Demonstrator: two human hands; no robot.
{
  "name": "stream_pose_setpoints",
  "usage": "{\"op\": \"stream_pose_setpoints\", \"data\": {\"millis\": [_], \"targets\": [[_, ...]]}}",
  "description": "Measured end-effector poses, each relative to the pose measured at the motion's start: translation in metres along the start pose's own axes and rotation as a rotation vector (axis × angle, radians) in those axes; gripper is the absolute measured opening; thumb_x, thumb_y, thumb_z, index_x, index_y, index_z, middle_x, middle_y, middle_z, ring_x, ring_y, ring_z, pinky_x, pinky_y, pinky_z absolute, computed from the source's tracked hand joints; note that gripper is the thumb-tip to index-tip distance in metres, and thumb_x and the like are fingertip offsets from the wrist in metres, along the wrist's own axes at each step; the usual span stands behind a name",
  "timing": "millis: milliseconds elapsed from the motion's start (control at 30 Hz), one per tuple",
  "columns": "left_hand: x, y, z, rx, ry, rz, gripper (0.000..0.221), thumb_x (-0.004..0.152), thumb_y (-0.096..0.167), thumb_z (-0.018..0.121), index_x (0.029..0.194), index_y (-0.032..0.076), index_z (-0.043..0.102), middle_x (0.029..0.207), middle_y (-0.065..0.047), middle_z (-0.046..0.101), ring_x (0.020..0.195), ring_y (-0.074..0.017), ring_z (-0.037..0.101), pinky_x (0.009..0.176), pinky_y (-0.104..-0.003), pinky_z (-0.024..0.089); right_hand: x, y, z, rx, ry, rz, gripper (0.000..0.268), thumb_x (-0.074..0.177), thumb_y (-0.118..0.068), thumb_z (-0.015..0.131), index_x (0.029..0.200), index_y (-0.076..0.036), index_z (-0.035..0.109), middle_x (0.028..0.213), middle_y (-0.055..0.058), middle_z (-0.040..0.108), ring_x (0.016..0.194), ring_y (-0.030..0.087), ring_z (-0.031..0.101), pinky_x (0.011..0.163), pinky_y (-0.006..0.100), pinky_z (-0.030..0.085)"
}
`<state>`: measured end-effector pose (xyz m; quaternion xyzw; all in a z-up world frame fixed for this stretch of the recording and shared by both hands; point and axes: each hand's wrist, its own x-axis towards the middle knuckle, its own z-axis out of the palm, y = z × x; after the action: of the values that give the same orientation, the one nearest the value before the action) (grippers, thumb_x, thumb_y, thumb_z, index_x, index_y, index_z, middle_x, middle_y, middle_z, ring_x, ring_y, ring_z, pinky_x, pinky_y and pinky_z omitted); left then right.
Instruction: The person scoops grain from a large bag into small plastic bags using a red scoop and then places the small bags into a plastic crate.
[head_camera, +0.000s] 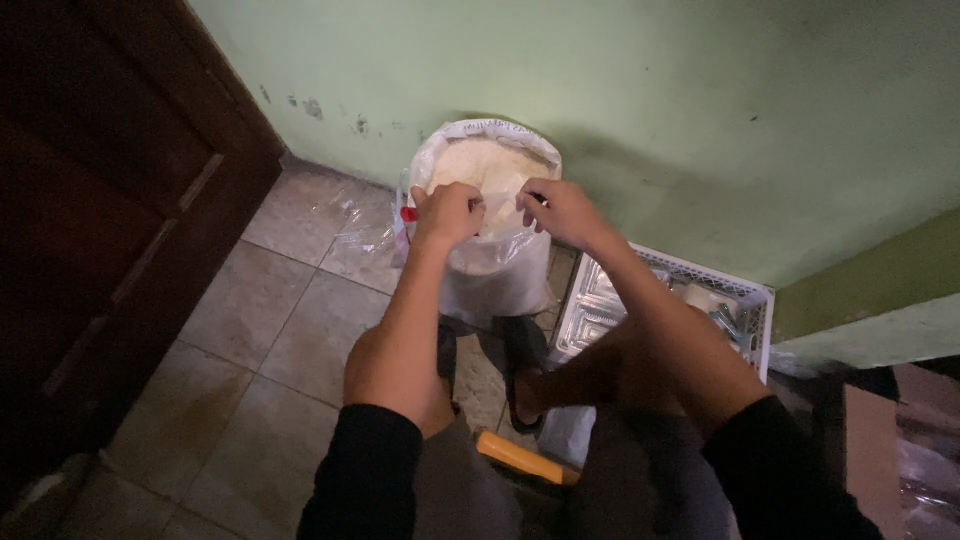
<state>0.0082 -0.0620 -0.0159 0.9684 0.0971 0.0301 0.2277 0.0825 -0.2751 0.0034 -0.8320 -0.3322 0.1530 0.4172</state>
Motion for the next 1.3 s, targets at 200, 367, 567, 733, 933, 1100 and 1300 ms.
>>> {"op": "stream_pose_setpoints", "data": {"millis": [200, 367, 567, 733, 933, 1100, 1300], "targets": [[-0.018, -0.001, -0.015, 0.027, -0.027, 0.002, 0.026, 0.093, 0.030, 0.064, 0.108, 0.022, 0.084, 0.107, -0.006, 0.083, 0.108, -0.0347, 0.077, 0.094, -0.049, 0.033, 0.005, 0.020, 0.011, 0.046, 0.003, 0.009, 0.021, 0.110, -0.026, 0.059, 0.106, -0.010, 0.072, 0.082, 0.012, 0.078, 0.066, 0.024, 0.076, 0.065, 0.036, 0.060], [-0.016, 0.000, -0.016, -0.009, -0.009, -0.002, 0.022, 0.093, 0.024, 0.064, 0.104, 0.022, 0.083, 0.105, -0.005, 0.083, 0.109, -0.0351, 0.076, 0.096, -0.049, 0.032, -0.001, 0.014, 0.009, 0.056, 0.021, 0.020, 0.020, 0.111, -0.023, 0.058, 0.107, -0.009, 0.072, 0.081, 0.013, 0.077, 0.066, 0.024, 0.075, 0.066, 0.035, 0.060], [-0.013, 0.006, -0.006, 0.008, 0.011, -0.006, 0.021, 0.096, 0.028, 0.063, 0.104, 0.028, 0.083, 0.109, -0.002, 0.083, 0.113, -0.0336, 0.076, 0.098, -0.051, 0.032, -0.004, 0.014, -0.009, -0.004, 0.002, 0.041, 0.022, 0.112, -0.021, 0.055, 0.109, -0.008, 0.073, 0.084, 0.013, 0.078, 0.071, 0.025, 0.076, 0.068, 0.036, 0.059], [-0.009, 0.020, 0.000, 0.028, 0.066, -0.009, 0.024, 0.095, 0.037, 0.061, 0.103, 0.028, 0.082, 0.106, -0.003, 0.083, 0.111, -0.0330, 0.077, 0.097, -0.051, 0.035, 0.003, 0.012, -0.030, -0.119, -0.032, 0.025, 0.023, 0.113, -0.017, 0.053, 0.111, -0.005, 0.072, 0.088, 0.016, 0.078, 0.076, 0.030, 0.077, 0.074, 0.039, 0.059], [-0.006, 0.044, 0.001, 0.002, 0.107, -0.033, 0.030, 0.084, 0.038, 0.076, 0.103, 0.017, 0.081, 0.103, -0.014, 0.082, 0.111, -0.0401, 0.076, 0.100, -0.057, 0.037, -0.001, 0.013, -0.031, -0.133, 0.044, 0.002, 0.024, 0.110, -0.018, 0.056, 0.118, -0.002, 0.072, 0.086, 0.014, 0.078, 0.075, 0.028, 0.077, 0.074, 0.042, 0.059], [0.019, 0.038, 0.028, 0.052, 0.133, -0.064, 0.016, 0.086, 0.022, 0.069, 0.094, 0.022, 0.083, 0.090, -0.007, 0.082, 0.097, -0.0345, 0.079, 0.093, -0.048, 0.034, -0.021, 0.000, -0.032, -0.113, 0.065, -0.028, 0.025, 0.111, -0.016, 0.056, 0.112, 0.003, 0.071, 0.096, 0.030, 0.075, 0.093, 0.047, 0.075, 0.083, 0.054, 0.057], [0.000, 0.028, -0.002, -0.091, -0.007, -0.110, 0.035, 0.085, 0.032, 0.073, 0.116, 0.018, 0.078, 0.112, -0.018, 0.080, 0.117, -0.0407, 0.074, 0.100, -0.056, 0.048, -0.014, 0.021, -0.025, -0.082, 0.105, 0.015, 0.029, 0.116, -0.022, 0.052, 0.111, -0.003, 0.073, 0.093, 0.018, 0.077, 0.089, 0.034, 0.075, 0.083, 0.045, 0.057]]}}
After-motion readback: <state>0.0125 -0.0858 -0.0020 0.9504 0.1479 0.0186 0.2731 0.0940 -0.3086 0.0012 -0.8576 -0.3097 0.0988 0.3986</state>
